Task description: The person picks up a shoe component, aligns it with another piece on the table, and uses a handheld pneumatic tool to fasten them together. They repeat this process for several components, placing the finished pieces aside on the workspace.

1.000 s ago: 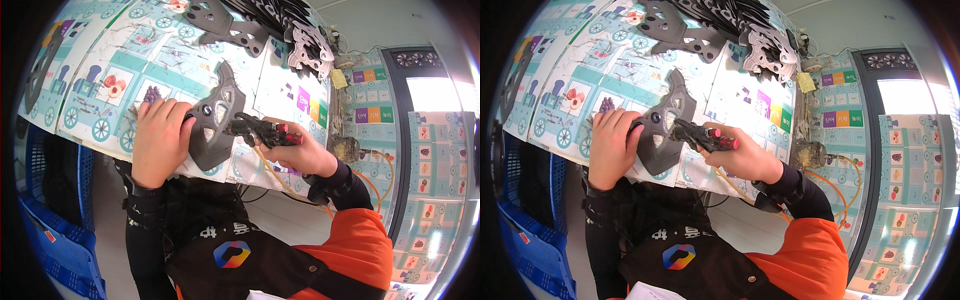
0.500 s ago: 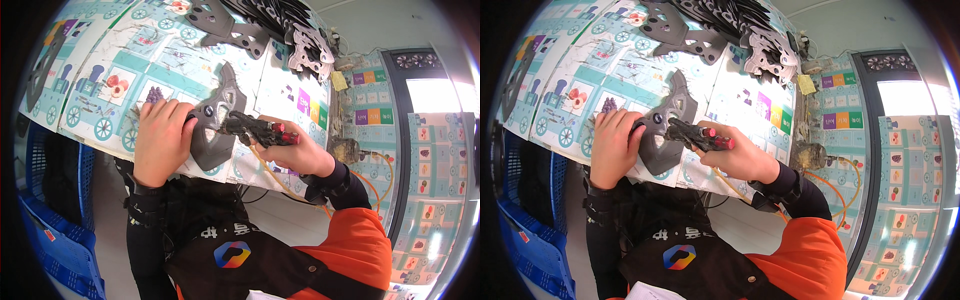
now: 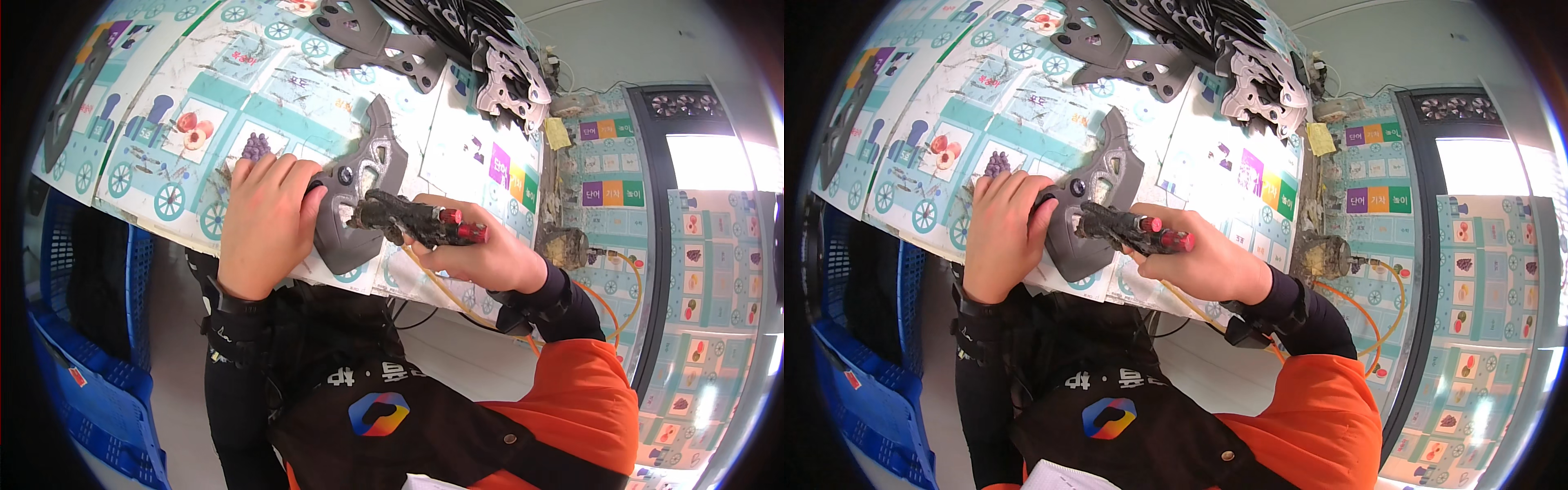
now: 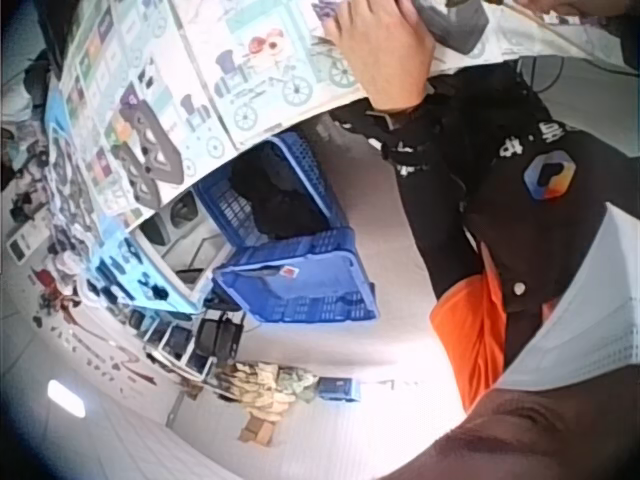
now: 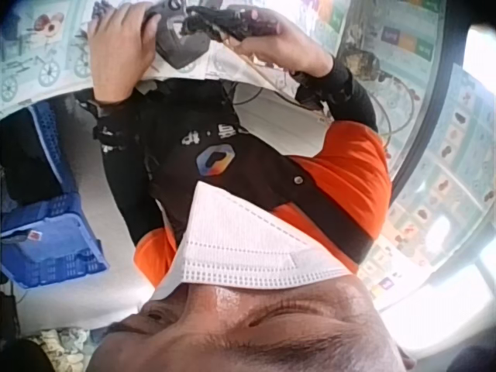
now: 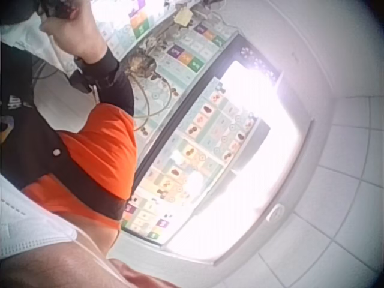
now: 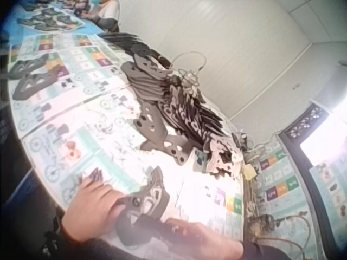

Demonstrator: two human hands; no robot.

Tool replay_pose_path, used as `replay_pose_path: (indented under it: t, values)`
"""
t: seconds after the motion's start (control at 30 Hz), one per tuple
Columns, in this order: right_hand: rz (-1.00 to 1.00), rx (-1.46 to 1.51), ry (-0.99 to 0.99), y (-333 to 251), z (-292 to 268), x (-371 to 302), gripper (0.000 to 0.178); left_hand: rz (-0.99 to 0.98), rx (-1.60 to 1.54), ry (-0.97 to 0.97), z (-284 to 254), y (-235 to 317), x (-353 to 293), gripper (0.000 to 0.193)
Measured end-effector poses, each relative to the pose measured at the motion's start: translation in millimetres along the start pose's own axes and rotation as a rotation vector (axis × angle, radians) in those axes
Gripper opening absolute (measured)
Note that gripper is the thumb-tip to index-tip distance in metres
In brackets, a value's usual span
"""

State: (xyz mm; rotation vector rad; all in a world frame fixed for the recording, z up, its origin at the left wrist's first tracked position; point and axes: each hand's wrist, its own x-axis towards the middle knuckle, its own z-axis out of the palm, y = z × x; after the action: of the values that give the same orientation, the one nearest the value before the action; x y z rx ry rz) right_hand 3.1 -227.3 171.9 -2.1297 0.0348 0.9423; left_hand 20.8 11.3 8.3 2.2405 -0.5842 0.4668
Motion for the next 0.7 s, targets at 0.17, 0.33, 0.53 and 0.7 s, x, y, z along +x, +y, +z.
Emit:
replay_pose_path:
  t: [0.17,0.33,0.53,0.7]
  values:
    - [0.006,-0.06,-0.031,10,2,0,0.034,-0.011,-0.013,-0.008,1,-3,1,0.017]
    - [-0.062,-0.051,-0.089,15,1,-5,0.036,-0.013,-0.014,-0.001,-4,-7,5,0.018]
    - [-0.215,-0.039,0.219,87,-21,-27,0.065,-0.009,-0.132,0.02,-5,-4,1,0.018]
    - [-0.207,-0.534,0.696,135,-28,-1,0.055,-0.195,-0.368,0.147,-27,5,-10,0.019]
